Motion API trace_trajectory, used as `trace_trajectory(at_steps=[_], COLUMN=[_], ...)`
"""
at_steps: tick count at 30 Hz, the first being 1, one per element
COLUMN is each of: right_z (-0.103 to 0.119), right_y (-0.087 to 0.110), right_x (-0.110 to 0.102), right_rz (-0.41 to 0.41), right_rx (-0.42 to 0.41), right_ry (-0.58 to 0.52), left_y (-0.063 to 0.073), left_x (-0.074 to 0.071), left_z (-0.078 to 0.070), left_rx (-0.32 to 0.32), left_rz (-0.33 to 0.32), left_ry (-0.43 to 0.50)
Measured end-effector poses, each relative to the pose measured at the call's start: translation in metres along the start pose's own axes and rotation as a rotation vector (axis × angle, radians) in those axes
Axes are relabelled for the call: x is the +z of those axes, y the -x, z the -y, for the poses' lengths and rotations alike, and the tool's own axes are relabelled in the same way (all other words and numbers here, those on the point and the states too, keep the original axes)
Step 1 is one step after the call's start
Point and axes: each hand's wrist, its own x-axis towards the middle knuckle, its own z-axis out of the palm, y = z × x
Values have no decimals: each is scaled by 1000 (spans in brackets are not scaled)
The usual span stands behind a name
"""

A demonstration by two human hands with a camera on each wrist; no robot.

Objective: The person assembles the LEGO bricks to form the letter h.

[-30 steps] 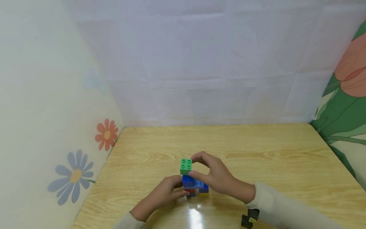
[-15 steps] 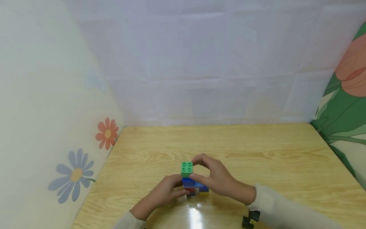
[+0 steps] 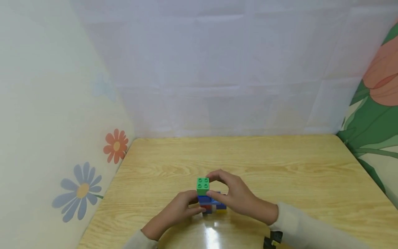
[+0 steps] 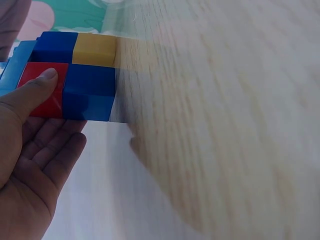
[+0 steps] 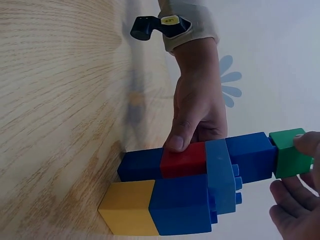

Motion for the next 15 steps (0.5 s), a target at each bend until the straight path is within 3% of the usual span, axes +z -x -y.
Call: trace_trajectory(at_steps=[5,15], right_z=[1,-2], right_y=[1,0], right_x=[0,-2], right_rz=[7,4], right_rx=[-43,-149], right_ry=[111,163], left_y=[-1,-1], left_x=[0,0], left_z=[2,2], left_rx=[24,17], left_rz=[-4,-1], left_ry=[3,14])
